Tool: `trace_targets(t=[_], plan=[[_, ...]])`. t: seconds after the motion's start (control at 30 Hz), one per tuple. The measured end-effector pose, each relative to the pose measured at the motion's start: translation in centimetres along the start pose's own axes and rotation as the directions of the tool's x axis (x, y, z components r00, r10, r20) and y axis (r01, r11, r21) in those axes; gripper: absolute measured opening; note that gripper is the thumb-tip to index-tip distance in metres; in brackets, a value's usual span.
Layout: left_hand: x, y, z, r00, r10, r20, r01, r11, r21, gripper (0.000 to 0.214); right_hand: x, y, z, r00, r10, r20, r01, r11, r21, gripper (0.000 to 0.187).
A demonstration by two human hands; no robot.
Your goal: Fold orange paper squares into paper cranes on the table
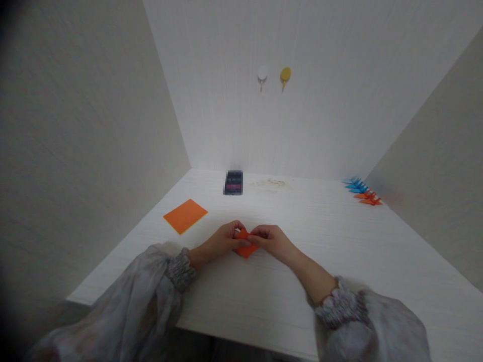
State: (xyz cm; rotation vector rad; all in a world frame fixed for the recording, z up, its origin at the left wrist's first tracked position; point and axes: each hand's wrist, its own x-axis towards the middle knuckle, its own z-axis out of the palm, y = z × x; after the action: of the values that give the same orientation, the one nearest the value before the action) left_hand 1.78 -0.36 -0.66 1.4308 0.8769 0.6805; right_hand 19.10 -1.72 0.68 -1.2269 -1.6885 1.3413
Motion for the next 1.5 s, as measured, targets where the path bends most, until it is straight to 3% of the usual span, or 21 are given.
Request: trace_targets(t=[0.27,0.4,0.57,0.7,1.03,1.5], plan=[[-0.3,0.7,0.4,1.000,0.009,0.030,-0.007,0.999,-0.041,0.033,-0.5,-0.6,0.3,1.000,-0.004,-0.010,0.004,1.000,-0.001,0.021],[-0.3,1.1,0.5,0.999,0.007,0.033,-0.001,0.982,-0.191,0.034,-0.5,-0.6,0.5,0.997,-0.031,-0.068,0.031,0.999,-0.009,0.020],[-0.5,1.6,0.5,0.994,-0.070,0.086,0.093,0.944,-0.315,0.041,-0.4,0.0,-0.2,0.997,-0.038,-0.070,0.035,0.999,-0.040,0.020],[-1.0,2.3,0.4,0.988,-0.118,0.097,0.138,0.962,-0.236,0.043,-0.5,0.6,-0.7,0.997,-0.016,-0.073,0.019,0.999,0.028,0.020],[-1.1,2.5,0.5,0.993,-0.060,0.101,0.083,0.967,-0.241,0.038,-0.4,0.7,-0.9,0.994,0.036,-0.103,-0.023,0.991,0.132,0.023],[-0.9,1.8,0.0,0.999,-0.044,0.009,0.045,0.983,-0.179,0.045,-0.5,0.2,-0.5,0.993,0.050,-0.111,-0.039,0.994,0.099,0.027]])
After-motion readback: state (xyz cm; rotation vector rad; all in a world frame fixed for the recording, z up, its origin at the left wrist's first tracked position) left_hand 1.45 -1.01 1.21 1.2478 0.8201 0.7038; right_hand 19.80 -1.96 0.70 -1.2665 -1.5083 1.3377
